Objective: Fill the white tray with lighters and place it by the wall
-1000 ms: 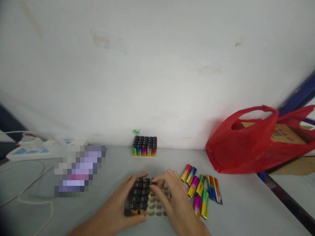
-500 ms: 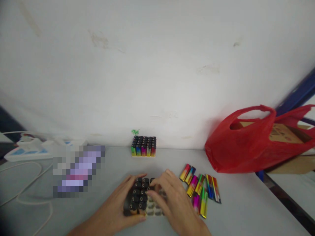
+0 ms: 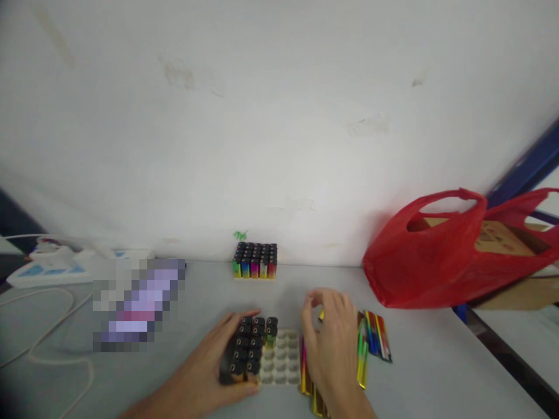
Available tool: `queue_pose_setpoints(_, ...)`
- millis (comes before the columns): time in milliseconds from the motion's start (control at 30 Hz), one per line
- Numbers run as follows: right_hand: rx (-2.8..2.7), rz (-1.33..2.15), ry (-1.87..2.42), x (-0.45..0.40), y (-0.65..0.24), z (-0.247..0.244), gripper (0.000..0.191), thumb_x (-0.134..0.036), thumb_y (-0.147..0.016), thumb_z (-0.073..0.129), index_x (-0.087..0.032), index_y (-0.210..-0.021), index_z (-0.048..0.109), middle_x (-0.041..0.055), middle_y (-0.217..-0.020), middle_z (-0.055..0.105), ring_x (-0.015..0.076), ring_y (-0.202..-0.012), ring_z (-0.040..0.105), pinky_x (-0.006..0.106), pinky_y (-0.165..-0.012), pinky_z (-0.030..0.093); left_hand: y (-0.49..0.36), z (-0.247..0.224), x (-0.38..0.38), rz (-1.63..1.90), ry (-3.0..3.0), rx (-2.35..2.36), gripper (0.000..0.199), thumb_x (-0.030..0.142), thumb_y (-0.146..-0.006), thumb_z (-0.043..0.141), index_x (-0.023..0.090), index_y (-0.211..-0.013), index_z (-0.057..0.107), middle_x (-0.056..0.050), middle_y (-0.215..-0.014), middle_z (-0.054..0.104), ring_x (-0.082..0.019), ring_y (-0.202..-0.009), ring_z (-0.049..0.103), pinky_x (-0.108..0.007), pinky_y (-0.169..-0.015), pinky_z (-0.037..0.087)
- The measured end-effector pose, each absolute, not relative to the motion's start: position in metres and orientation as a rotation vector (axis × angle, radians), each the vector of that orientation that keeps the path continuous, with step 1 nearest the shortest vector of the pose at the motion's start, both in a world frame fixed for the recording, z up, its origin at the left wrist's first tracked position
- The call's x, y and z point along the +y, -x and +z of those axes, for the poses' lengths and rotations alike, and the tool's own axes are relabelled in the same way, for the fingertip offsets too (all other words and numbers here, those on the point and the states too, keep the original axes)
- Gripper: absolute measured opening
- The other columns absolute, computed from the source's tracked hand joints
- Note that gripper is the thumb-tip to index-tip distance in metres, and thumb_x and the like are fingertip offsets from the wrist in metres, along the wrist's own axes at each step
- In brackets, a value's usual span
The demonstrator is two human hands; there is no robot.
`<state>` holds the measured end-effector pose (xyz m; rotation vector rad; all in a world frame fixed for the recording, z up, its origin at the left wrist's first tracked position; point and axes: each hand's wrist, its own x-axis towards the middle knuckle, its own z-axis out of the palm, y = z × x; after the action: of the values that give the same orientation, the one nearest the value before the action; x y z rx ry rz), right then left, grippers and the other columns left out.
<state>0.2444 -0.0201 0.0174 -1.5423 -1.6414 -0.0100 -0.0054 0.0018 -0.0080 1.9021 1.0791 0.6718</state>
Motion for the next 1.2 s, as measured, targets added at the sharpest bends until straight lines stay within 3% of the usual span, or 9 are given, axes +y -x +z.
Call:
queue_pose_setpoints(133, -1.595, -0.555, 2.051, -0.011, -0.259, 0.011, 0.027, -0.036, -0.103, 0.061, -0.016, -0.118, 0.071, 0.021, -0.115, 0.07, 0.0405, -0.104, 0.059, 0.049, -0.088, 0.043, 0.007, -0.016, 0.003, 0.679, -1.918, 1.08, 0.102, 0.024, -0.067, 0.097, 0.03, -0.16, 0.054, -0.013, -0.158, 0.061, -0.041, -0.147, 0.058, -0.055, -0.128, 0.044)
queue_pose_setpoints(300, -1.668, -0.845, 2.306, -0.01, -0.27, 0.005, 0.029, -0.04, -0.103, 0.062, -0.014, -0.098, 0.073, 0.025, -0.107, 0.067, 0.0424, -0.099, 0.059, 0.049, -0.081, 0.043, 0.007, -0.013, 0.002, 0.666, -1.902, 1.096, 0.101, 0.021, -0.067, 0.094, 0.03, -0.159, 0.053, -0.013, -0.157, 0.061, -0.041, -0.148, 0.056, -0.055, -0.13, 0.042)
queue_pose_setpoints(433, -1.717, -0.886, 2.242, -0.008, -0.28, -0.004, 0.03, -0.04, -0.104, 0.061, -0.015, -0.094, 0.073, 0.0257, -0.104, 0.066, 0.0415, -0.096, 0.058, 0.05, -0.079, 0.044, 0.008, -0.013, 0.001, 0.659, -1.911, 1.068, 0.1, 0.021, -0.069, 0.095, 0.031, -0.16, 0.052, -0.013, -0.159, 0.059, -0.04, -0.148, 0.055, -0.056, -0.13, 0.041)
queue_pose_setpoints(667, -1.681, -0.353, 2.08, 0.001, -0.279, -0.022, 0.022, -0.034, -0.104, 0.065, -0.018, -0.111, 0.076, 0.0225, -0.115, 0.063, 0.0444, -0.107, 0.056, 0.053, -0.085, 0.041, 0.008, -0.017, 0.002, 0.695, -1.912, 1.041, 0.099, 0.02, -0.071, 0.095, 0.031, -0.16, 0.052, -0.012, -0.154, 0.062, -0.039, -0.145, 0.057, -0.052, -0.128, 0.044)
queue_pose_setpoints(800, -1.726, -0.165, 1.984, 0.0, -0.275, -0.022, 0.015, -0.032, -0.104, 0.067, -0.021, -0.108, 0.076, 0.0169, -0.112, 0.068, 0.0413, -0.105, 0.057, 0.051, -0.087, 0.038, 0.008, -0.014, 0.0, 0.684, -1.904, 1.046, 0.1, 0.02, -0.07, 0.096, 0.031, -0.16, 0.052, -0.012, -0.156, 0.061, -0.039, -0.146, 0.057, -0.052, -0.129, 0.043)
queue_pose_setpoints(967, -1.666, 0.123, 1.729, -0.001, -0.269, -0.012, 0.018, -0.041, -0.109, 0.063, -0.023, -0.107, 0.068, 0.009, -0.103, 0.074, 0.0347, -0.102, 0.061, 0.052, -0.096, 0.035, 0.008, -0.012, 0.001, 0.662, -1.904, 1.074, 0.102, 0.019, -0.069, 0.096, 0.028, -0.16, 0.052, -0.013, -0.159, 0.059, -0.04, -0.15, 0.053, -0.054, -0.131, 0.039)
queue_pose_setpoints(1067, -1.603, 0.404, 1.529, -0.004, -0.259, 0.003, 0.02, -0.044, -0.112, 0.057, -0.024, -0.112, 0.06, 0.0069, -0.107, 0.07, 0.0294, -0.102, 0.062, 0.046, -0.097, 0.042, 0.007, -0.012, 0.001, 0.669, -1.905, 1.063, 0.102, 0.021, -0.069, 0.097, 0.03, -0.16, 0.052, -0.013, -0.156, 0.061, -0.04, -0.148, 0.055, -0.054, -0.129, 0.041)
queue_pose_setpoints(1200, -1.468, 0.841, 1.329, -0.013, -0.244, 0.019, 0.028, -0.052, -0.114, 0.051, -0.025, -0.117, 0.057, 0.0018, -0.099, 0.063, 0.0227, -0.091, 0.061, 0.035, -0.084, 0.049, 0.007, -0.012, 0.002, 0.662, -1.901, 1.07, 0.102, 0.021, -0.068, 0.098, 0.031, -0.159, 0.053, -0.012, -0.156, 0.061, -0.04, -0.147, 0.056, -0.053, -0.129, 0.042)
